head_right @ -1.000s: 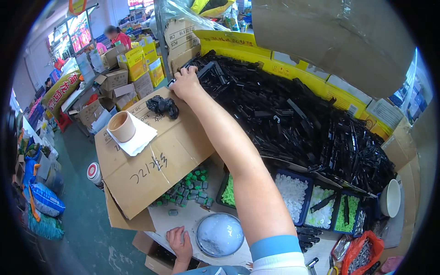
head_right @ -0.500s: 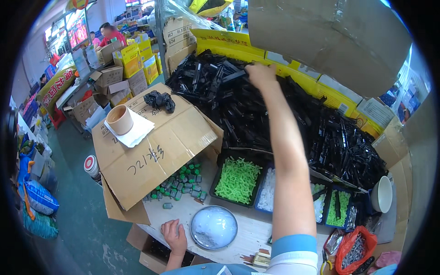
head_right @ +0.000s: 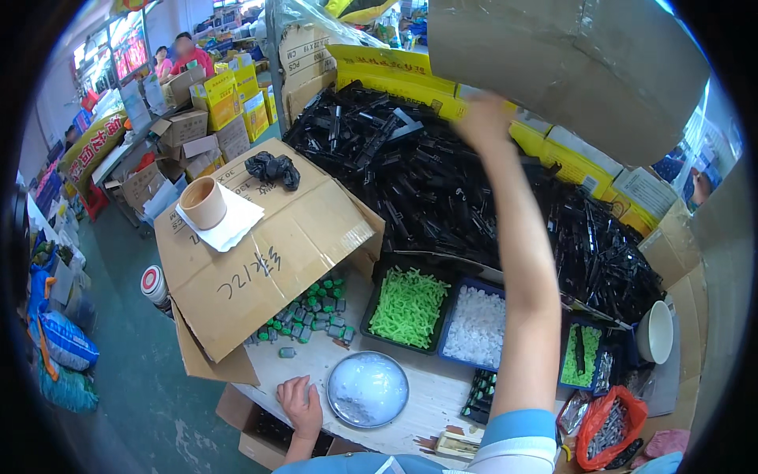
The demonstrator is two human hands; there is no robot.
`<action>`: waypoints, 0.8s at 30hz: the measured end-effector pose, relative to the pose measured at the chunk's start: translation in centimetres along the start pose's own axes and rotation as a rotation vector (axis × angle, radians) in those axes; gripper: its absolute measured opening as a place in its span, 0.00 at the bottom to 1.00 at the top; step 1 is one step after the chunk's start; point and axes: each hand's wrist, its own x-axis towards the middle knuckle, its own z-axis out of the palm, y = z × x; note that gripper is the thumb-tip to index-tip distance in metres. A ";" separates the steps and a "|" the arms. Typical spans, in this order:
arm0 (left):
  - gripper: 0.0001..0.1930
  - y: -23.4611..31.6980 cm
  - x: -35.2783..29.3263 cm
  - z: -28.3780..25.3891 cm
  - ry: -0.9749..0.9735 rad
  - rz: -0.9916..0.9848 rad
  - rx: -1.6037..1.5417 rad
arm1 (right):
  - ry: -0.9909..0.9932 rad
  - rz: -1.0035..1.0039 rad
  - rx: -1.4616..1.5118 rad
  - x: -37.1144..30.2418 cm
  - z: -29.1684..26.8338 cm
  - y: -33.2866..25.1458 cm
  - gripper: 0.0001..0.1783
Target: Assembling small plastic toy components at a factory workbench using a mallet.
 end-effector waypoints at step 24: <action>0.10 -0.4 -0.1 0.4 0.020 0.008 -0.009 | -0.220 0.077 -0.183 -1.1 3.9 2.2 0.19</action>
